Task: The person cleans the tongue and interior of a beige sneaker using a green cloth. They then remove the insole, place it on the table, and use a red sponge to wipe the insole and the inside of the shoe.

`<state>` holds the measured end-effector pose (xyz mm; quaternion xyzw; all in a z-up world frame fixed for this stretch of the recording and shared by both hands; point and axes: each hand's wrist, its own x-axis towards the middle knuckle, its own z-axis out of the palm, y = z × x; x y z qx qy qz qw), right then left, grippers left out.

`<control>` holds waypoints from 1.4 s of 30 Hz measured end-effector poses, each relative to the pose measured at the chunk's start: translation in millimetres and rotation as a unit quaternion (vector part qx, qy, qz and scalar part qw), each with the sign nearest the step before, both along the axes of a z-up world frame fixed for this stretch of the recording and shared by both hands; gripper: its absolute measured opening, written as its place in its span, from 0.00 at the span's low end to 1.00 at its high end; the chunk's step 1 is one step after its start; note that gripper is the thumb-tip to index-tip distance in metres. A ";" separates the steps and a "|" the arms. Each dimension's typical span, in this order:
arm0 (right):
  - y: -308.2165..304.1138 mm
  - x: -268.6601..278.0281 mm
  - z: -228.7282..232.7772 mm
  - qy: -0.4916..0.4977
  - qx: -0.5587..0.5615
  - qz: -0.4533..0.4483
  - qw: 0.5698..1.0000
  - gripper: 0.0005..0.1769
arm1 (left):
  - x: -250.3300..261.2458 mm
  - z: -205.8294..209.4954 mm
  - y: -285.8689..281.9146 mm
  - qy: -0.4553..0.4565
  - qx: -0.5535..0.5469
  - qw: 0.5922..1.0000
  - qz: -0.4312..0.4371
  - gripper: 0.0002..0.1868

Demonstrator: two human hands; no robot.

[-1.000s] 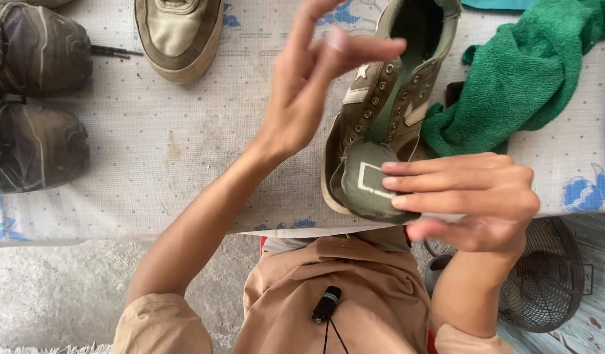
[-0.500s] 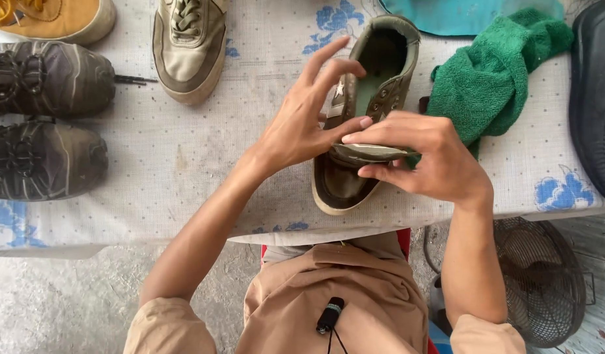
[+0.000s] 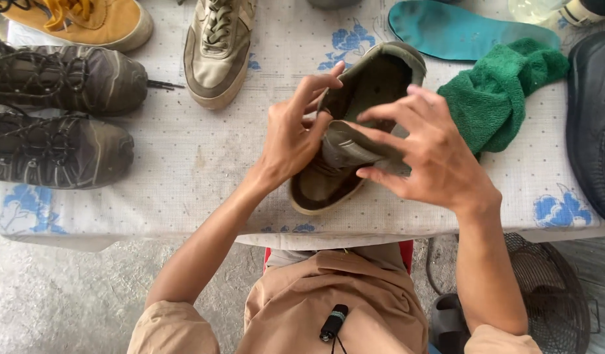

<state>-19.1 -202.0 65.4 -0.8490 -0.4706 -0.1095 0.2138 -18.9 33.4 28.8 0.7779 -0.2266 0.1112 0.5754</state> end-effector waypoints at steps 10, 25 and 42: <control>24.4 -16.2 -20.2 -0.116 -0.017 -0.017 0.993 0.12 | 6.3 20.9 35.3 0.054 0.019 0.996 -0.061 0.25; 50.7 -35.4 -40.0 -0.146 0.088 -0.149 0.974 0.10 | -74.6 45.0 72.6 -0.038 0.261 0.965 0.010 0.23; 54.1 -37.6 -46.2 -0.100 0.143 -0.106 0.979 0.15 | -88.1 7.8 58.7 0.101 0.109 0.949 0.279 0.50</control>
